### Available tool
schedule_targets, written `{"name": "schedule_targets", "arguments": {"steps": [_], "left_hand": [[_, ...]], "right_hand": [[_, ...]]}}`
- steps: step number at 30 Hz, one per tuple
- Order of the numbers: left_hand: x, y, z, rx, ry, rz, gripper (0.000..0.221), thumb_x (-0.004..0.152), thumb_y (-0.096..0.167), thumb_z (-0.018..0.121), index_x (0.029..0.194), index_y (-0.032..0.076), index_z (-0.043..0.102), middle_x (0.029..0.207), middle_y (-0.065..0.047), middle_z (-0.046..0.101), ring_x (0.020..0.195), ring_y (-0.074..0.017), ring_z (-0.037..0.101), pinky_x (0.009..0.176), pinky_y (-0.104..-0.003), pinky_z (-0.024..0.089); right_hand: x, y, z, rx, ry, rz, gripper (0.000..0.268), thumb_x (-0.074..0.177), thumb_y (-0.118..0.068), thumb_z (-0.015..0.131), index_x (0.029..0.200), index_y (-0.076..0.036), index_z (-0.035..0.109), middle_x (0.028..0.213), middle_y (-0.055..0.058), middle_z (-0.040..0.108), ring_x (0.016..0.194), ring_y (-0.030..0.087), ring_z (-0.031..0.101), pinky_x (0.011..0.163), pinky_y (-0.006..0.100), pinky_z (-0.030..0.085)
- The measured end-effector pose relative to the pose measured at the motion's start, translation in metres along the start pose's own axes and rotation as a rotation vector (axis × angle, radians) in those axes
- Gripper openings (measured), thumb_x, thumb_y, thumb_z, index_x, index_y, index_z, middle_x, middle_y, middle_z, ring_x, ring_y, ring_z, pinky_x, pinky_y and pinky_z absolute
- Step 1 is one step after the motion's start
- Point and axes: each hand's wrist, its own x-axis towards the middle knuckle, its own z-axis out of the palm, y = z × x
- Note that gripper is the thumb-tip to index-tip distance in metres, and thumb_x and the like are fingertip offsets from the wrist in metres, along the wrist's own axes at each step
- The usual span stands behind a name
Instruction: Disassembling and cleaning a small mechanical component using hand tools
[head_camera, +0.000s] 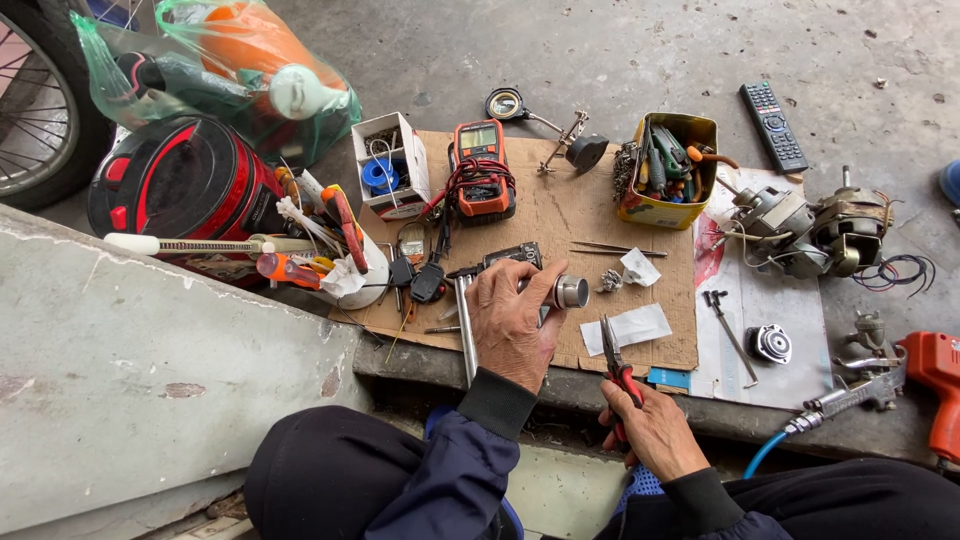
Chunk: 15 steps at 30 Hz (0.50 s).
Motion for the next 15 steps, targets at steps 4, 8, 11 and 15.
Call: {"name": "schedule_targets", "arguments": {"steps": [4,8,11,15], "left_hand": [[0.0002,0.0021,0.0012,0.053,0.024,0.054,0.056,0.082,0.019,0.092,0.135,0.031,0.076,0.115,0.000,0.063,0.123,-0.0282,0.062,0.112,-0.048,0.046],[-0.0016,0.0027,0.0028,0.052,0.027,0.066,0.050,0.085,0.015,0.086,0.133,0.030,0.077,0.118,-0.002,0.065,0.123,-0.0291,0.062,0.114,-0.048,0.044],[-0.0045,-0.0010,0.0075,0.065,0.008,0.057,0.052,0.083,0.014,0.086,0.132,0.031,0.078,0.117,-0.002,0.064,0.125,-0.0298,0.061,0.116,-0.049,0.044],[-0.0058,0.0001,0.0092,0.079,0.002,0.056,0.048,0.084,0.015,0.087,0.129,0.030,0.078,0.115,-0.003,0.063,0.122,-0.0300,0.060,0.114,-0.049,0.044]], "right_hand": [[-0.0039,-0.0032,-0.0005,-0.004,0.012,0.006,0.041,0.106,-0.040,0.067,0.103,0.000,0.073,0.091,0.017,0.082,0.064,0.029,0.080,0.041,0.039,0.056],[-0.0057,-0.0036,-0.0006,0.019,0.030,0.007,0.042,0.106,-0.039,0.067,0.098,0.002,0.074,0.089,0.017,0.083,0.064,0.029,0.079,0.041,0.040,0.056],[-0.0045,-0.0028,-0.0004,0.051,0.037,0.008,0.043,0.106,-0.038,0.067,0.097,0.003,0.074,0.089,0.019,0.083,0.064,0.030,0.078,0.040,0.041,0.054],[-0.0040,-0.0015,-0.0013,0.060,0.036,0.005,0.043,0.107,-0.037,0.066,0.097,0.004,0.074,0.089,0.019,0.083,0.064,0.031,0.078,0.040,0.041,0.054]]}}
